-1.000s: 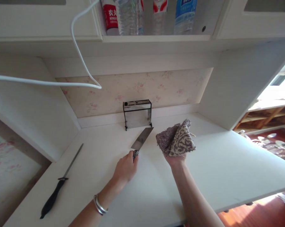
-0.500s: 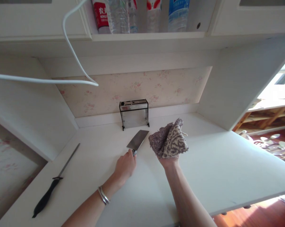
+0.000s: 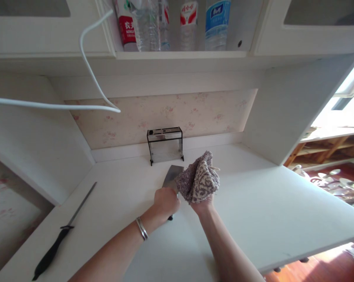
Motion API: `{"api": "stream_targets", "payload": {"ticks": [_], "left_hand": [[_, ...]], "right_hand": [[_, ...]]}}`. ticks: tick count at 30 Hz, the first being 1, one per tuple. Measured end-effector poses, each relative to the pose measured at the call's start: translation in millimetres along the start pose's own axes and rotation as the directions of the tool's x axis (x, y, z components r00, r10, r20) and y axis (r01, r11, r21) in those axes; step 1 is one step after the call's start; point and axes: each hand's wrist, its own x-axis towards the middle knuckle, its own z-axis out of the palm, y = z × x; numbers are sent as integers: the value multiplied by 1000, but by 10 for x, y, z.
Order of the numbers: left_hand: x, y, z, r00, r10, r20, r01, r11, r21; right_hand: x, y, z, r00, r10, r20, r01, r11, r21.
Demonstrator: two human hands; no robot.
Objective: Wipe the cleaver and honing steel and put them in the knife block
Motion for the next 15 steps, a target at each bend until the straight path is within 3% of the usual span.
{"api": "stream_targets", "payload": {"ticks": [4,8,11,13,15], "left_hand": [[35,77,19,999,51,12,-49,991,-127],[-1,8,-10,994,91,59,-70,955,-287],[-94,-172,-81,999,50,12,-42,928,-370],[-172,-320,-137,997,0,-81,-40,868,-494],[-246,-451,-177,988,-59,-142,-59,709,-702]], "right_hand": [[39,55,-84,989,131,68,-140,977,162],[67,63,-129,992,107,62,-113,989,96],[55,41,-125,994,101,45,-102,995,17],[19,45,-94,994,103,28,-103,994,-24],[-37,96,-40,992,127,23,-124,987,-99]]}}
